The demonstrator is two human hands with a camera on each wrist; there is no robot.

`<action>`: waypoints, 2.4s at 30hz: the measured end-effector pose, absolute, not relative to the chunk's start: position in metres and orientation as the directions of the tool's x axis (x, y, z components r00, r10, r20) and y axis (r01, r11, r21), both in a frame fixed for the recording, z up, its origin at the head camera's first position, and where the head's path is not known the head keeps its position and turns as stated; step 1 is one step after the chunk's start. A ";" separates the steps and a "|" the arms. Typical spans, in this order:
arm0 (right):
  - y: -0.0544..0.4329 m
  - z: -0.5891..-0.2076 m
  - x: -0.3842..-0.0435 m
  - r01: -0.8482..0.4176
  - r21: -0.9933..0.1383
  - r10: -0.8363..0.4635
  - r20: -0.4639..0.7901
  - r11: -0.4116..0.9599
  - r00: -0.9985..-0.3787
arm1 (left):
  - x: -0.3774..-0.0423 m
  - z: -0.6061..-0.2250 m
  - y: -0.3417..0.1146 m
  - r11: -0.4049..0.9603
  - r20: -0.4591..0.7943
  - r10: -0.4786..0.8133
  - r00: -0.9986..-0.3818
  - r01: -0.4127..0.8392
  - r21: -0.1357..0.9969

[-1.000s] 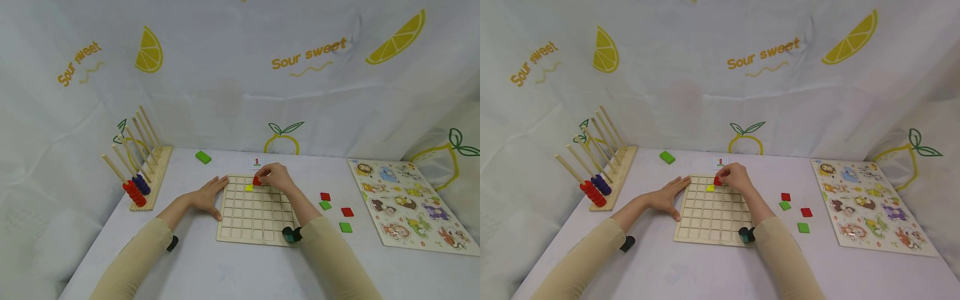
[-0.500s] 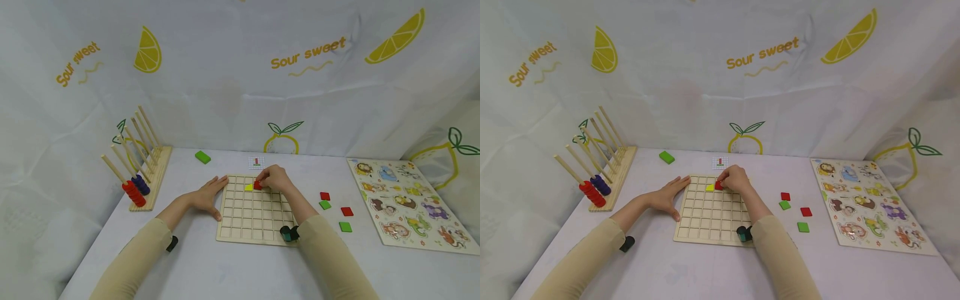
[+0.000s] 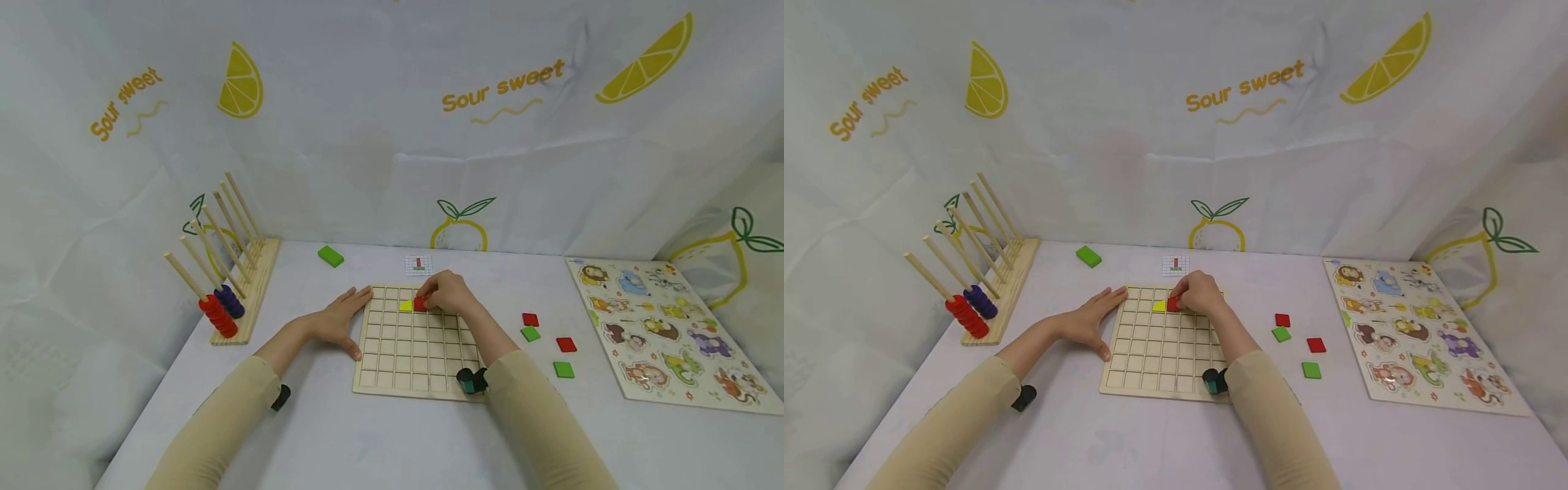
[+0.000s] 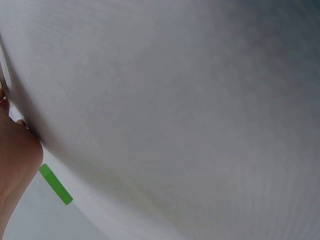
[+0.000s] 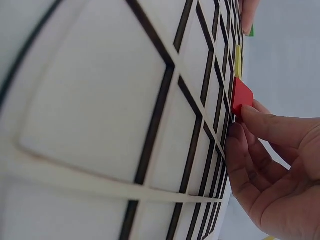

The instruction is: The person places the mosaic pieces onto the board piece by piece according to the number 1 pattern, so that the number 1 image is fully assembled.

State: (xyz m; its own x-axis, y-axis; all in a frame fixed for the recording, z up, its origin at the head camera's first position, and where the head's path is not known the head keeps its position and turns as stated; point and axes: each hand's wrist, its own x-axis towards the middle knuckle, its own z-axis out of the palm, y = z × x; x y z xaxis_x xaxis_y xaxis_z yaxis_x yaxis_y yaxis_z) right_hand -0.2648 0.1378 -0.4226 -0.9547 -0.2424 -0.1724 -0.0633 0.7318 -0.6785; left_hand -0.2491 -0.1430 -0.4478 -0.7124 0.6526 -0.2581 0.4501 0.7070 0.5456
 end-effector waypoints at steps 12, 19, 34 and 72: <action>0.137 -0.423 -0.263 -0.076 -0.665 -0.252 -0.173 0.743 -0.952 | -0.249 -0.448 -0.143 0.705 -0.255 0.656 -0.711 0.455 0.544; 0.136 -0.422 -0.261 -0.072 -0.661 -0.245 -0.173 0.747 -0.954 | -0.250 -0.448 -0.143 0.708 -0.258 0.650 -0.715 0.447 0.547; 0.137 -0.421 -0.261 -0.059 -0.681 -0.249 -0.184 0.730 -0.951 | -0.249 -0.445 -0.141 0.712 -0.269 0.642 -0.718 0.428 0.556; 0.219 -0.403 -0.256 -0.132 -0.649 -0.287 -0.140 0.750 -0.948 | -0.249 -0.446 -0.143 0.709 -0.273 0.645 -0.713 0.427 0.561</action>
